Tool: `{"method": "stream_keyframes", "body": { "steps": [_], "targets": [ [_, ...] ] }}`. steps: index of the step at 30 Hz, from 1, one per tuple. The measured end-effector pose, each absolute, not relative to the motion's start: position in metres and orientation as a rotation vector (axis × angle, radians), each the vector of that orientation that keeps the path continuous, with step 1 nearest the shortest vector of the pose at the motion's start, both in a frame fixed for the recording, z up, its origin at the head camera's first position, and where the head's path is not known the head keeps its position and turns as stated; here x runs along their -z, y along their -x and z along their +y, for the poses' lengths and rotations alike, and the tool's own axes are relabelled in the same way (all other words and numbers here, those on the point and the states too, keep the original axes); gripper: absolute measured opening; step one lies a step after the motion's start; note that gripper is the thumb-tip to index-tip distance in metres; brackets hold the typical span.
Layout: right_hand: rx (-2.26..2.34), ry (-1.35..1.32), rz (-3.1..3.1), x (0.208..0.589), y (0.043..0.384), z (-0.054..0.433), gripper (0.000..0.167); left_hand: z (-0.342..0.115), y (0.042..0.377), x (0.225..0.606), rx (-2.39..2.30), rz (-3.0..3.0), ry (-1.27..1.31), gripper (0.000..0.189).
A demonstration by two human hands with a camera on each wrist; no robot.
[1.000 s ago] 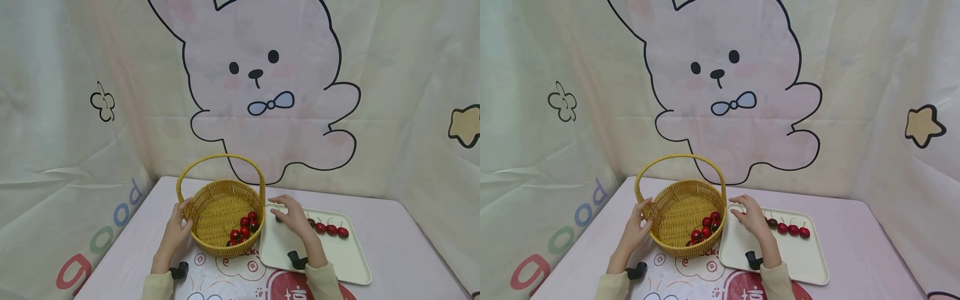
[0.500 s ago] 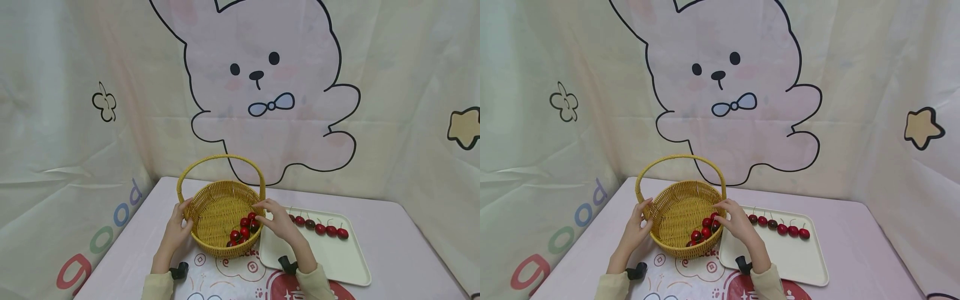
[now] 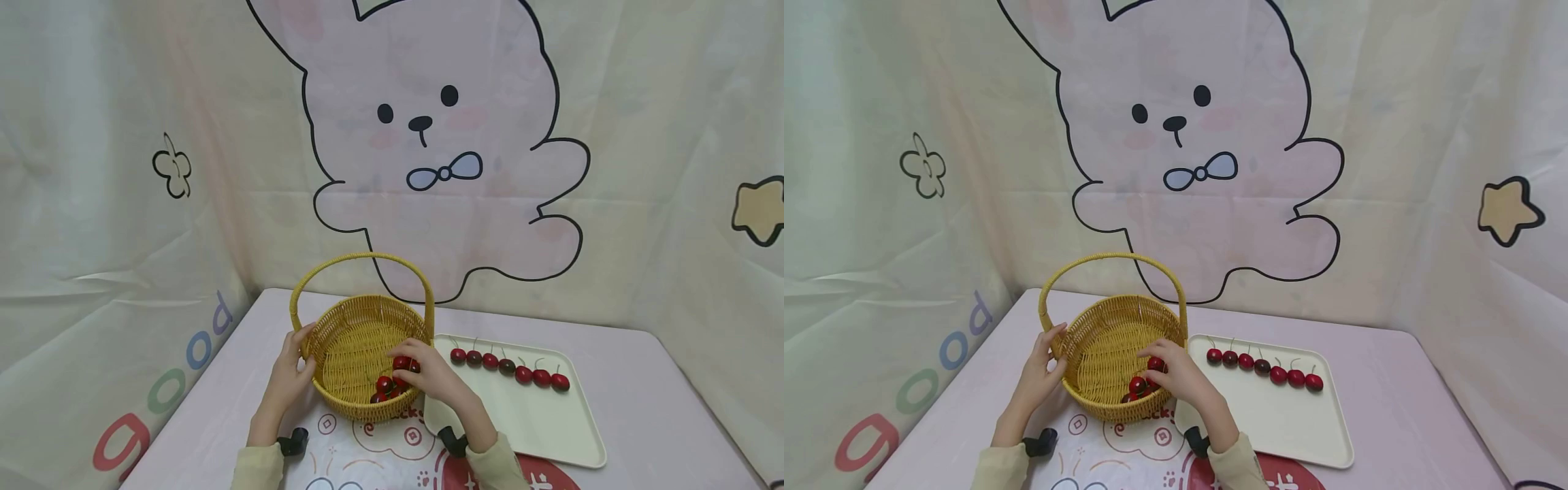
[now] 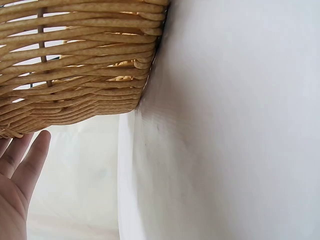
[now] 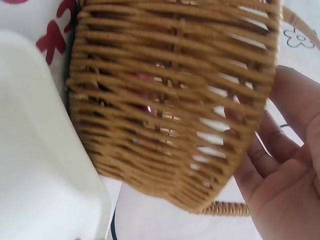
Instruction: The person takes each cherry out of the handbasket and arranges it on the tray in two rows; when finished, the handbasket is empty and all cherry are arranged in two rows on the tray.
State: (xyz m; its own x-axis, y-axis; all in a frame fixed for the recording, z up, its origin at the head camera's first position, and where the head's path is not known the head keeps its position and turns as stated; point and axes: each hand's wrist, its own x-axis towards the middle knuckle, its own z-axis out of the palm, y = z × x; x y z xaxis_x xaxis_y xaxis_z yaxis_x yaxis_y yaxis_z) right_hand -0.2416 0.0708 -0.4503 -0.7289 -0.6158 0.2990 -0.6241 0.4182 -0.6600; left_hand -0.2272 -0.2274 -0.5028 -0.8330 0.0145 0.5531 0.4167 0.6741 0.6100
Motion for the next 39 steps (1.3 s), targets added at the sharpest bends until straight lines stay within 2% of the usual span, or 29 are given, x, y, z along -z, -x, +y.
{"method": "stream_keyframes", "body": {
  "steps": [14, 27, 39],
  "targets": [
    [-0.897, -1.368, -2.893, 0.453, 0.251, 0.049, 0.029, -0.226, 0.228, 0.502, 1.049, -2.384, 0.307, 0.069],
    [-0.704, -1.768, -2.854, 0.454, 0.267, 0.038, 0.027, -0.226, 0.226, 0.499, 1.04, -2.387, 0.311, 0.068],
    [-0.797, -1.804, -3.003, 0.456, 0.269, 0.033, 0.028, -0.226, 0.227, 0.502, 1.029, -2.38, 0.31, 0.069]
  ]
}}
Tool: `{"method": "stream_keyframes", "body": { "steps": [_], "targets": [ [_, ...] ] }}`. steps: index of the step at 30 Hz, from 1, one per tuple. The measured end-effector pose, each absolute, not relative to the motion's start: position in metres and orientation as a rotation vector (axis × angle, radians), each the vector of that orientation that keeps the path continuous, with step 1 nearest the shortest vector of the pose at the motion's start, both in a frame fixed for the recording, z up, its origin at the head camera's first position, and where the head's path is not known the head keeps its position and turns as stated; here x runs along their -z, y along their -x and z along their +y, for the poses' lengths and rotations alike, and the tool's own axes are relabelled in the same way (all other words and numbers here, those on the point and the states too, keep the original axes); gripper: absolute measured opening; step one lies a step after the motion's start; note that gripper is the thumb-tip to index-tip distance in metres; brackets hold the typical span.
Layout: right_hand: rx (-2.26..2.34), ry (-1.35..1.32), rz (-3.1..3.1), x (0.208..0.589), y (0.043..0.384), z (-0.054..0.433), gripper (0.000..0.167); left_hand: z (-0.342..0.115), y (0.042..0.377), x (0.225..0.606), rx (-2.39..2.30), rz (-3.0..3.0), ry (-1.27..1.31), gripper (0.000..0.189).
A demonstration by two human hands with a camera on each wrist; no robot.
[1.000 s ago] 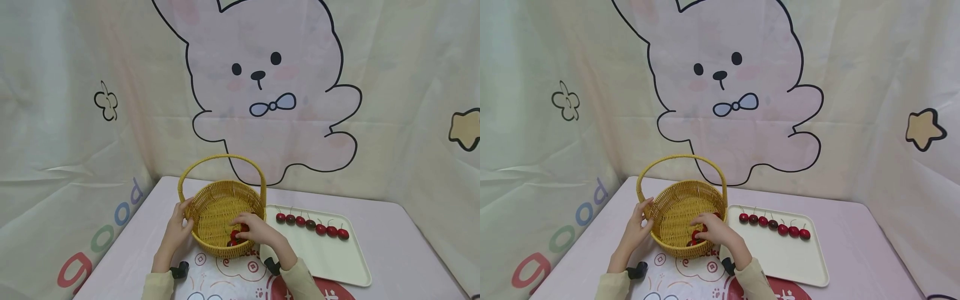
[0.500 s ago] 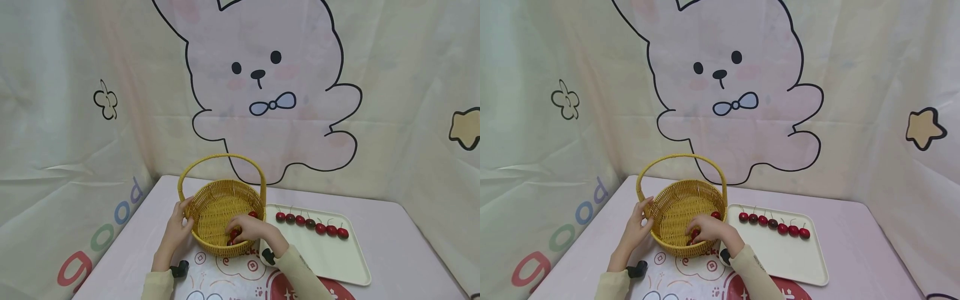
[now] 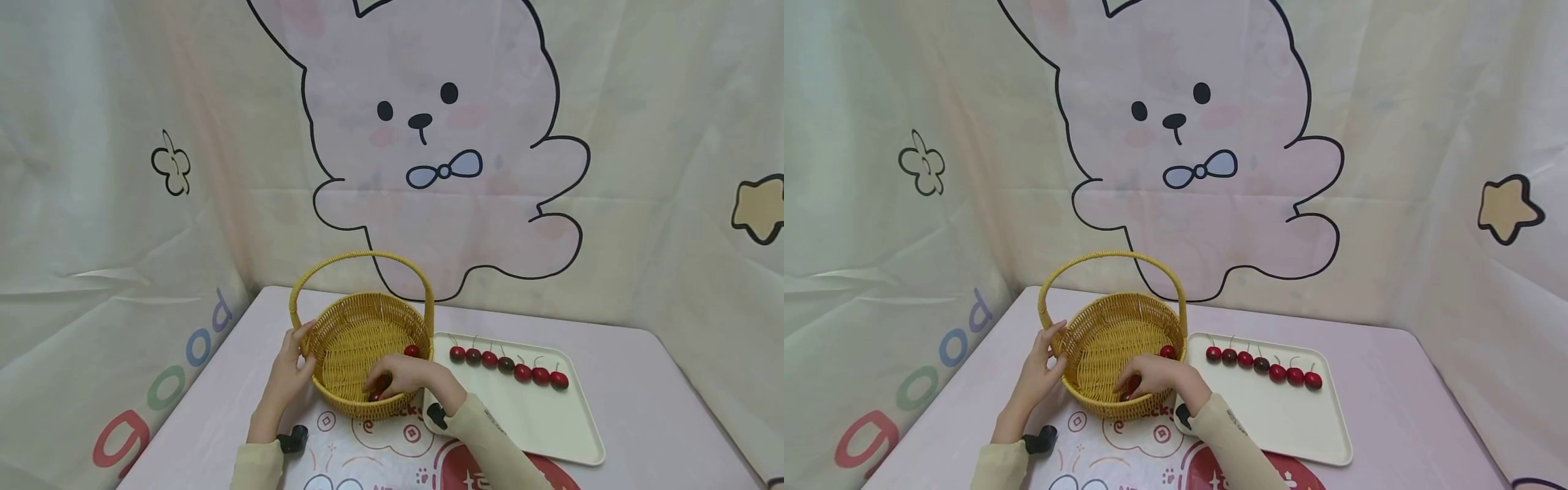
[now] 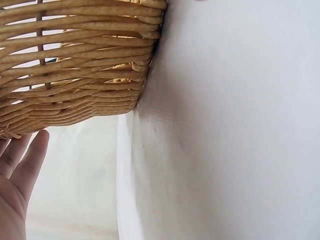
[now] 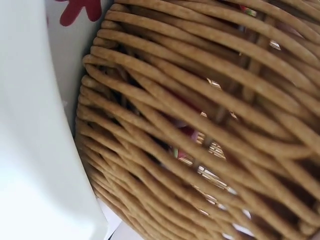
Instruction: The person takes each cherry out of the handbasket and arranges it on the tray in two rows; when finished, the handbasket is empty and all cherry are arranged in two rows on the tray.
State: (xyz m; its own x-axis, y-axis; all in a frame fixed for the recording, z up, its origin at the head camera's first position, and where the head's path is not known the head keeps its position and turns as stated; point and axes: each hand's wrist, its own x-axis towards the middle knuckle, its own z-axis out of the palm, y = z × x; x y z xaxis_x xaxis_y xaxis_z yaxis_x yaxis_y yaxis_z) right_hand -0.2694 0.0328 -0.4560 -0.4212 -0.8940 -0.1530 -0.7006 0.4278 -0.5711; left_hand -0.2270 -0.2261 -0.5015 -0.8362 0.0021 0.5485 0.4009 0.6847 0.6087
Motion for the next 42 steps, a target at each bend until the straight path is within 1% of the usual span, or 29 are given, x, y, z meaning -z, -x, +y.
{"method": "stream_keyframes", "body": {
  "steps": [11, 14, 23, 37, 42],
  "targets": [
    [0.607, 1.375, 2.251, 0.4578, 0.2709, 0.0315, 0.024, -0.2256, 0.2279, 0.5016, 1.027, -2.388, 0.305, 0.067],
    [0.662, 1.342, 2.283, 0.4594, 0.2708, 0.0318, 0.026, -0.226, 0.2284, 0.5016, 1.026, -2.385, 0.311, 0.068],
    [0.896, 1.369, 2.31, 0.463, 0.274, 0.0332, 0.028, -0.2281, 0.229, 0.5041, 1.022, -2.375, 0.321, 0.07],
    [1.12, 1.245, 2.414, 0.4615, 0.2723, 0.0373, 0.04, -0.2278, 0.2302, 0.5051, 1.02, -2.374, 0.308, 0.068],
    [1.191, 1.244, 2.445, 0.4645, 0.2717, 0.0398, 0.038, -0.2274, 0.2296, 0.5056, 1.021, -2.378, 0.31, 0.068]
  ]
}}
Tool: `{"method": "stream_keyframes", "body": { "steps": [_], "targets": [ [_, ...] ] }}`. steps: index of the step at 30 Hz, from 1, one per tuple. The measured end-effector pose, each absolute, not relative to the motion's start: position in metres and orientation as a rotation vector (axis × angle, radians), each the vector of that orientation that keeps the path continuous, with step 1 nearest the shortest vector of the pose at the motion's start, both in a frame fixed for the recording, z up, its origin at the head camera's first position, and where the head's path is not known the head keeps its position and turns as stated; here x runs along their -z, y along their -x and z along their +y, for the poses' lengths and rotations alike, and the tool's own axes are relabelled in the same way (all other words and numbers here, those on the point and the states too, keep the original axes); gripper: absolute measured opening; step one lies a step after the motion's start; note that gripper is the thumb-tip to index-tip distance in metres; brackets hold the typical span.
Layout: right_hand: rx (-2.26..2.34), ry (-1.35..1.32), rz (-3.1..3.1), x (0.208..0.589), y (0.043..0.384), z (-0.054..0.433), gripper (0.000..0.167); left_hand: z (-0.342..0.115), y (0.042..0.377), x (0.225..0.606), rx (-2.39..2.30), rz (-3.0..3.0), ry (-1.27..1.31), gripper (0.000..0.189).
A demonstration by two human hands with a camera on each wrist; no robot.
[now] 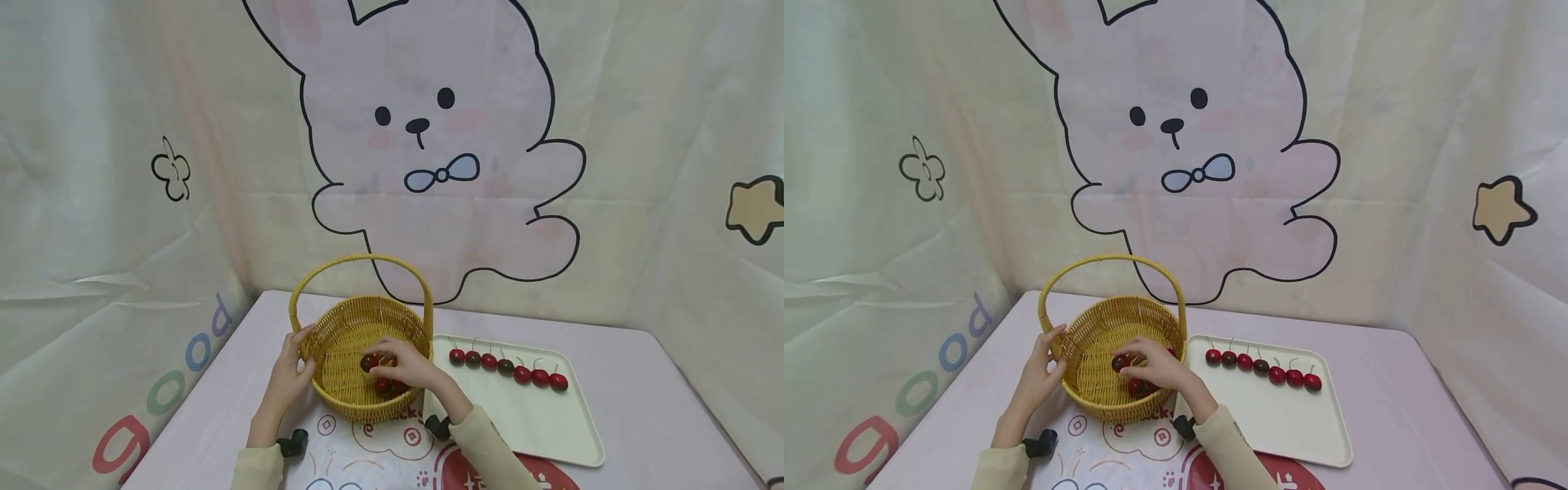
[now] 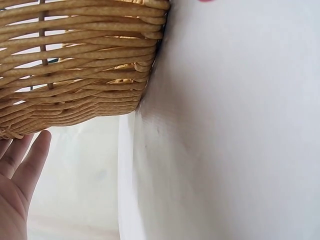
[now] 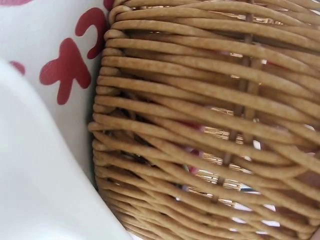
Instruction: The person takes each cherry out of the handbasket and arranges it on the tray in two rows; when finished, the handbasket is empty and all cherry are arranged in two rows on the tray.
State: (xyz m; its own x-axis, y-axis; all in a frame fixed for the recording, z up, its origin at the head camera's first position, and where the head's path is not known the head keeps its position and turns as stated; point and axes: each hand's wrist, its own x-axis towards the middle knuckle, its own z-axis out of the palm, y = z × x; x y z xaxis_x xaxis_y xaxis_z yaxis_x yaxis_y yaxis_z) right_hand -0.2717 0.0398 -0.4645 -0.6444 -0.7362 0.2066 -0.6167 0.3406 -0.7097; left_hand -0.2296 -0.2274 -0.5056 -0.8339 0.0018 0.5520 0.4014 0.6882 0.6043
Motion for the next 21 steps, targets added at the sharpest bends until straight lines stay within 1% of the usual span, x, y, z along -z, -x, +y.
{"method": "stream_keyframes", "body": {
  "steps": [6, 21],
  "targets": [
    [1.253, 1.263, 2.468, 0.466, 0.269, 0.041, 0.034, -0.227, 0.229, 0.507, 1.021, -2.387, 0.306, 0.069],
    [1.446, 1.243, 2.442, 0.456, 0.254, 0.055, 0.036, -0.227, 0.229, 0.504, 1.035, -2.378, 0.318, 0.065]
  ]
}}
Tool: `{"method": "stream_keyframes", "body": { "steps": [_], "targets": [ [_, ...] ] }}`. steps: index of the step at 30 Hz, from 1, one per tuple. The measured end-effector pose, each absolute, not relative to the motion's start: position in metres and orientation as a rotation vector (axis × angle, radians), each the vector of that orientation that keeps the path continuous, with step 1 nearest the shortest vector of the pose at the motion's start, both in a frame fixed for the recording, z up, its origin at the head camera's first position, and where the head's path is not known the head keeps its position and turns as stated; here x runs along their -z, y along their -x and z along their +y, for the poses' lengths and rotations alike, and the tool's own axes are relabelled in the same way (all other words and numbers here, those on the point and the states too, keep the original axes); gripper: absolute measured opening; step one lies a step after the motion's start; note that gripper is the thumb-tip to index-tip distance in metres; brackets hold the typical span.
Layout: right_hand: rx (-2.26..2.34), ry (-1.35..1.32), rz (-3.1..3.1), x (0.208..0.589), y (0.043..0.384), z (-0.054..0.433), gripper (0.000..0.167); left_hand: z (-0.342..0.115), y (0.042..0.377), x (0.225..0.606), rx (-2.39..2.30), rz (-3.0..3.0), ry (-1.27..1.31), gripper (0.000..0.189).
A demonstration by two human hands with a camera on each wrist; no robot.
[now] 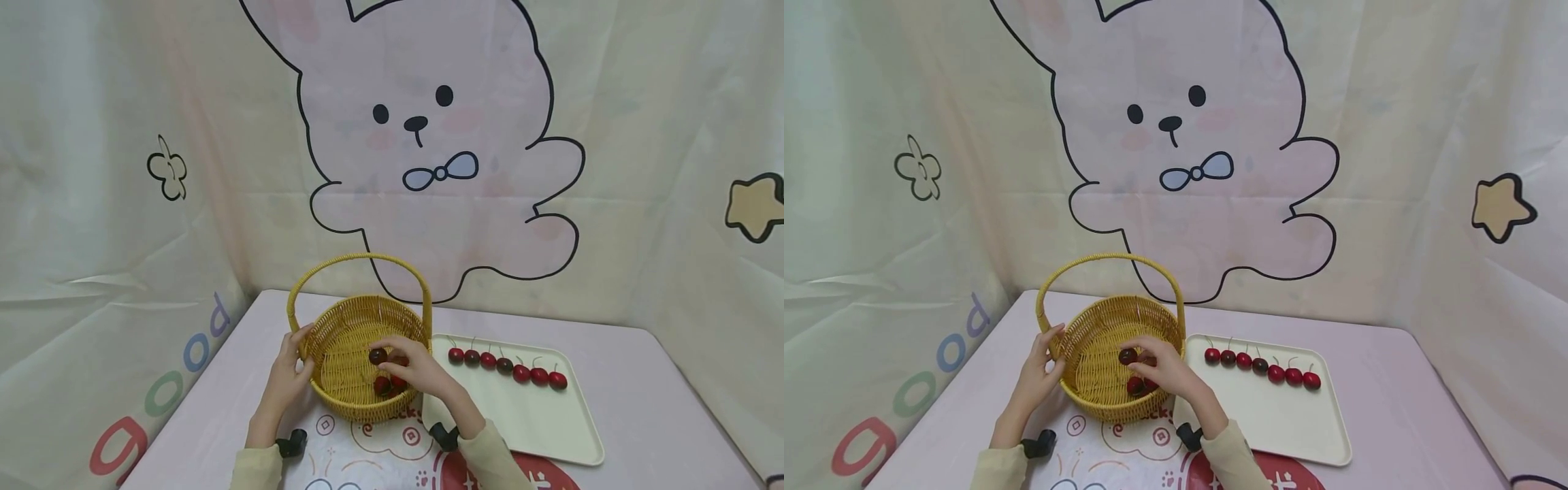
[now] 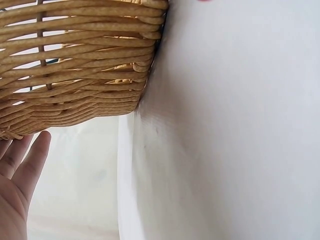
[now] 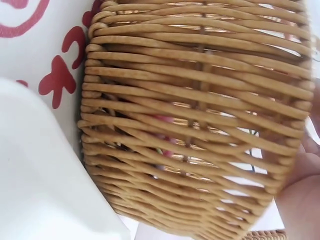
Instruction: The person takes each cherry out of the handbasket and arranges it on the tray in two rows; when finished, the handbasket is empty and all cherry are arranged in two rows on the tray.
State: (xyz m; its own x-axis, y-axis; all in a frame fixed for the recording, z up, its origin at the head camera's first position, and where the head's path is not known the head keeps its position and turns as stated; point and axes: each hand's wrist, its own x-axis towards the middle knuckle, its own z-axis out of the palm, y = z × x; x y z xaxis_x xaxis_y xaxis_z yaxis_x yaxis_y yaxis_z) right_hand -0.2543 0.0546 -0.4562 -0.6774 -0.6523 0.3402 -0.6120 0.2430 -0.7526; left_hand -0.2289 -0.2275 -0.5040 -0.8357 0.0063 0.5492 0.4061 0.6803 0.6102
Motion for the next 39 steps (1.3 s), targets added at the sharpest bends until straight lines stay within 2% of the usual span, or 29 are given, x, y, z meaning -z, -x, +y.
{"method": "stream_keyframes", "body": {
  "steps": [6, 14, 21, 39],
  "targets": [
    [1.519, 1.236, 2.431, 0.453, 0.249, 0.061, 0.035, -0.227, 0.228, 0.502, 1.027, -2.379, 0.31, 0.066],
    [1.627, 1.21, 2.37, 0.426, 0.229, 0.069, 0.032, -0.226, 0.227, 0.501, 1.023, -2.371, 0.309, 0.067],
    [1.627, 1.205, 2.453, 0.422, 0.223, 0.078, 0.025, -0.225, 0.227, 0.5, 1.028, -2.371, 0.307, 0.066],
    [1.461, 1.251, 2.676, 0.418, 0.215, 0.117, 0.035, -0.225, 0.227, 0.501, 1.022, -2.382, 0.298, 0.068]
  ]
}}
